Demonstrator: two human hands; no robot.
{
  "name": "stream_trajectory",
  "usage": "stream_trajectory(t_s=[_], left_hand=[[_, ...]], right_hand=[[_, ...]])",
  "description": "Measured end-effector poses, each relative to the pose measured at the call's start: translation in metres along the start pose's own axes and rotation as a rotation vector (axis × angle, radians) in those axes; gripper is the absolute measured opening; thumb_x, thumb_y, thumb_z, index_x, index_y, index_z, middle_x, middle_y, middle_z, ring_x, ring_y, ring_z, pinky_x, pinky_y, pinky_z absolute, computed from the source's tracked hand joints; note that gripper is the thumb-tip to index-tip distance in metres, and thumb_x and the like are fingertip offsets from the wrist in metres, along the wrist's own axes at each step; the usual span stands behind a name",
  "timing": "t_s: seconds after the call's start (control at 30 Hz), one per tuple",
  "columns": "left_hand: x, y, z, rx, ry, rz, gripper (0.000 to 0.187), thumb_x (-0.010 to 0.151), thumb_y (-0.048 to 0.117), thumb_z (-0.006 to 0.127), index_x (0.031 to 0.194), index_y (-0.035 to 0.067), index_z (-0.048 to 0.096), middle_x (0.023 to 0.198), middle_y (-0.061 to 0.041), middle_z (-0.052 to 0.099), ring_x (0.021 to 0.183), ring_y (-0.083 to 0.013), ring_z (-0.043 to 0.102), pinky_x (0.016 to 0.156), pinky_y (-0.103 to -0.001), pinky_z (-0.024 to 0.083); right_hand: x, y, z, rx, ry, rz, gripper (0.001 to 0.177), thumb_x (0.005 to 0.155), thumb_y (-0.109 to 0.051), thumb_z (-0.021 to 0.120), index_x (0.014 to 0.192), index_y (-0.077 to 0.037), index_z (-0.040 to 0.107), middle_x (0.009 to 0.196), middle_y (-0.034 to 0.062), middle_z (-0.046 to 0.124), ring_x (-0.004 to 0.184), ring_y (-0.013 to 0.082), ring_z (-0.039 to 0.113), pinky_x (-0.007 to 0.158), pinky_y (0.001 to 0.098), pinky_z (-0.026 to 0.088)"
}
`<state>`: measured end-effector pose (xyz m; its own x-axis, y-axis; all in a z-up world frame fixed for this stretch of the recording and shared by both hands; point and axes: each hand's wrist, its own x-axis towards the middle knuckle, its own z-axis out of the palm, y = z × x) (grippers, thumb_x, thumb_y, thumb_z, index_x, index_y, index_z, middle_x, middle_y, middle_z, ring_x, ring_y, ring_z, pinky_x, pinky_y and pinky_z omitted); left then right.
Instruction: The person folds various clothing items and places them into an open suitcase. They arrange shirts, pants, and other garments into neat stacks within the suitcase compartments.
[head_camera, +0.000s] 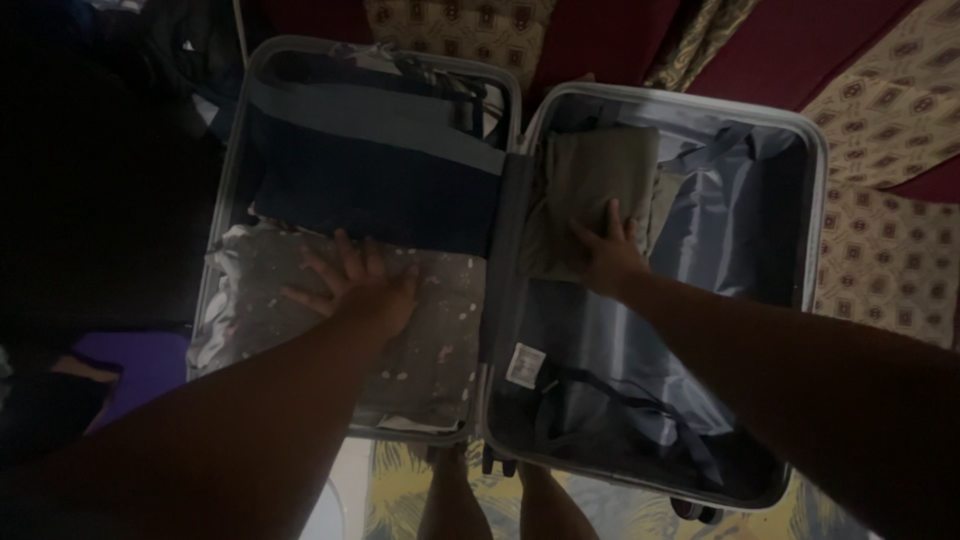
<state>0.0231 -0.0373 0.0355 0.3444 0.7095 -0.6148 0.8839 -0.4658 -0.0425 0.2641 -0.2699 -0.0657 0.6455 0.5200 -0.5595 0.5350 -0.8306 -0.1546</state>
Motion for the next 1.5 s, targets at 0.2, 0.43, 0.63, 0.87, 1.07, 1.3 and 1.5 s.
stream_trajectory(t_s=[0.2, 0.43, 0.63, 0.87, 1.07, 1.3, 1.5], left_hand=[[0.002, 0.001, 0.001, 0.022, 0.0, -0.011, 0.091, 0.092, 0.076, 0.031, 0.164, 0.028, 0.002, 0.171, -0.002, -0.024, 0.15, -0.0444, -0.03, 0.106, -0.084, -0.012], [0.003, 0.001, 0.002, 0.008, 0.006, -0.017, 0.091, 0.092, 0.077, 0.03, 0.164, 0.03, 0.001, 0.171, -0.001, -0.024, 0.15, -0.0432, -0.03, 0.107, -0.083, -0.013], [0.003, 0.003, 0.001, -0.006, 0.002, -0.028, 0.093, 0.09, 0.078, 0.032, 0.164, 0.03, 0.001, 0.17, -0.001, -0.024, 0.15, -0.0421, -0.032, 0.107, -0.082, -0.014], [-0.003, 0.004, -0.002, -0.023, -0.002, -0.011, 0.092, 0.09, 0.078, 0.03, 0.163, 0.031, 0.0, 0.171, -0.001, -0.024, 0.151, -0.0414, -0.032, 0.109, -0.082, -0.013], [0.0, -0.001, 0.001, -0.009, 0.018, 0.004, 0.093, 0.091, 0.076, 0.035, 0.164, 0.028, 0.002, 0.169, -0.003, -0.023, 0.15, -0.0449, -0.029, 0.108, -0.082, -0.012], [-0.001, -0.049, 0.027, -0.287, 0.608, 0.261, 0.081, 0.096, 0.053, 0.049, 0.163, 0.014, 0.025, 0.175, -0.011, -0.001, 0.158, -0.0396, -0.005, 0.115, -0.079, -0.005], [-0.018, -0.085, 0.024, -0.337, 0.37, -0.026, 0.08, 0.099, 0.057, 0.043, 0.165, 0.025, 0.01, 0.172, -0.006, -0.006, 0.158, -0.0363, -0.011, 0.116, -0.078, -0.006]], right_hand=[[0.0, 0.003, -0.001, 0.02, 0.014, -0.041, 0.073, 0.095, -0.051, 0.06, 0.159, -0.051, 0.024, 0.171, 0.012, -0.019, 0.154, 0.0519, -0.003, 0.124, 0.0579, 0.025], [-0.002, 0.003, -0.005, 0.032, -0.029, -0.033, 0.073, 0.096, -0.057, 0.059, 0.159, -0.051, 0.022, 0.171, 0.0126, -0.021, 0.154, 0.0514, -0.003, 0.125, 0.0566, 0.023], [0.002, 0.007, -0.002, 0.009, -0.057, -0.043, 0.077, 0.093, -0.057, 0.06, 0.158, -0.053, 0.02, 0.17, 0.0115, -0.023, 0.155, 0.0508, -0.005, 0.123, 0.0589, 0.023], [0.005, 0.009, -0.004, -0.063, 0.007, -0.096, 0.091, 0.085, -0.058, 0.072, 0.16, -0.05, 0.021, 0.169, 0.0188, -0.015, 0.15, 0.0559, 0.007, 0.122, 0.0596, 0.027], [-0.021, -0.045, -0.017, -0.301, 0.203, -0.444, 0.056, 0.1, -0.034, 0.064, 0.152, -0.013, 0.057, 0.158, 0.0111, 0.051, 0.153, 0.0319, 0.044, 0.137, 0.0472, 0.032], [-0.095, -0.157, 0.001, 0.107, 0.474, -0.939, 0.061, 0.095, -0.029, 0.067, 0.151, -0.013, 0.049, 0.162, 0.0175, 0.034, 0.154, 0.0426, 0.022, 0.127, 0.0559, 0.017], [-0.142, -0.218, -0.014, -0.019, 0.064, -0.848, 0.083, 0.089, -0.046, 0.066, 0.158, -0.016, 0.029, 0.168, 0.0115, 0.015, 0.156, 0.0357, 0.01, 0.122, 0.0631, 0.005]])
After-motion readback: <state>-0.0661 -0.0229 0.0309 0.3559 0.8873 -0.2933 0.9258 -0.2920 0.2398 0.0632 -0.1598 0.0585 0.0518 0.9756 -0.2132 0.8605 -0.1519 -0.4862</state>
